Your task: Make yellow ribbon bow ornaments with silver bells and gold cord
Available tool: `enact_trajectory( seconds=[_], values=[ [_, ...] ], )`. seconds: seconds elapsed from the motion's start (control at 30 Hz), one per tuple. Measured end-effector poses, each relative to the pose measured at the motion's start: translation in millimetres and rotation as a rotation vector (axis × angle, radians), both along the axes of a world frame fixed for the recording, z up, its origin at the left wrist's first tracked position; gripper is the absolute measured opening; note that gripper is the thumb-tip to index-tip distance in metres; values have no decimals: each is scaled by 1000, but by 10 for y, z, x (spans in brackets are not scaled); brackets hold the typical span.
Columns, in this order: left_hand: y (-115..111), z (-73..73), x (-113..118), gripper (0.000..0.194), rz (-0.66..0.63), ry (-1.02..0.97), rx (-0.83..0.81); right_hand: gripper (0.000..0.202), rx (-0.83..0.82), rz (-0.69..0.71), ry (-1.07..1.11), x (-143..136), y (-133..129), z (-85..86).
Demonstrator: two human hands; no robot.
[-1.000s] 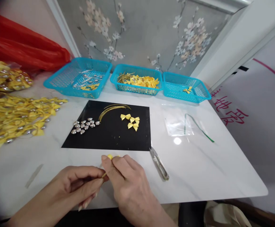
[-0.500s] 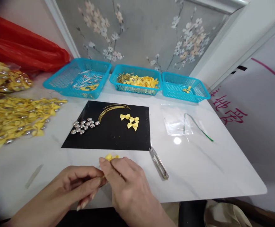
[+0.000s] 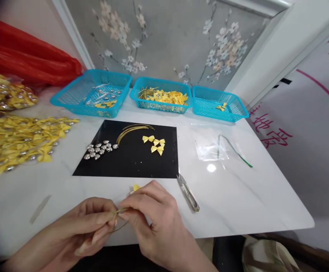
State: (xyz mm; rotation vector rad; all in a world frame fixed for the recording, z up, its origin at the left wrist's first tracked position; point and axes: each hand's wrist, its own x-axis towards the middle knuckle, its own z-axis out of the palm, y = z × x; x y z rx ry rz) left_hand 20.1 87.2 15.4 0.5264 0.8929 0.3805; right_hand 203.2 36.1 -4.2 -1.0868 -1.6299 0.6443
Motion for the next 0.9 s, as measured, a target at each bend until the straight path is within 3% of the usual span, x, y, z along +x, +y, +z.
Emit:
enact_trajectory(
  seconds=[0.23, 0.4, 0.5, 0.67, 0.9],
  values=[
    [-30, 1, 0, 27, 11, -55, -42, 26, 214, -51, -137, -9, -1, 3],
    [-38, -4, -11, 30, 11, -77, -35, 29, 185, -50, -203, -11, -1, 3],
    [-54, -16, -37, 33, -26, 2, 160, 27, 110, -67, -219, -4, -11, 1],
    [-88, -40, -8, 31, -89, 363, 628, 22, 11, -62, -218, -6, -29, 8],
    [-101, -21, 74, 15, -174, 480, 873, 22, -69, -50, -242, -19, -29, -24]
  ],
)
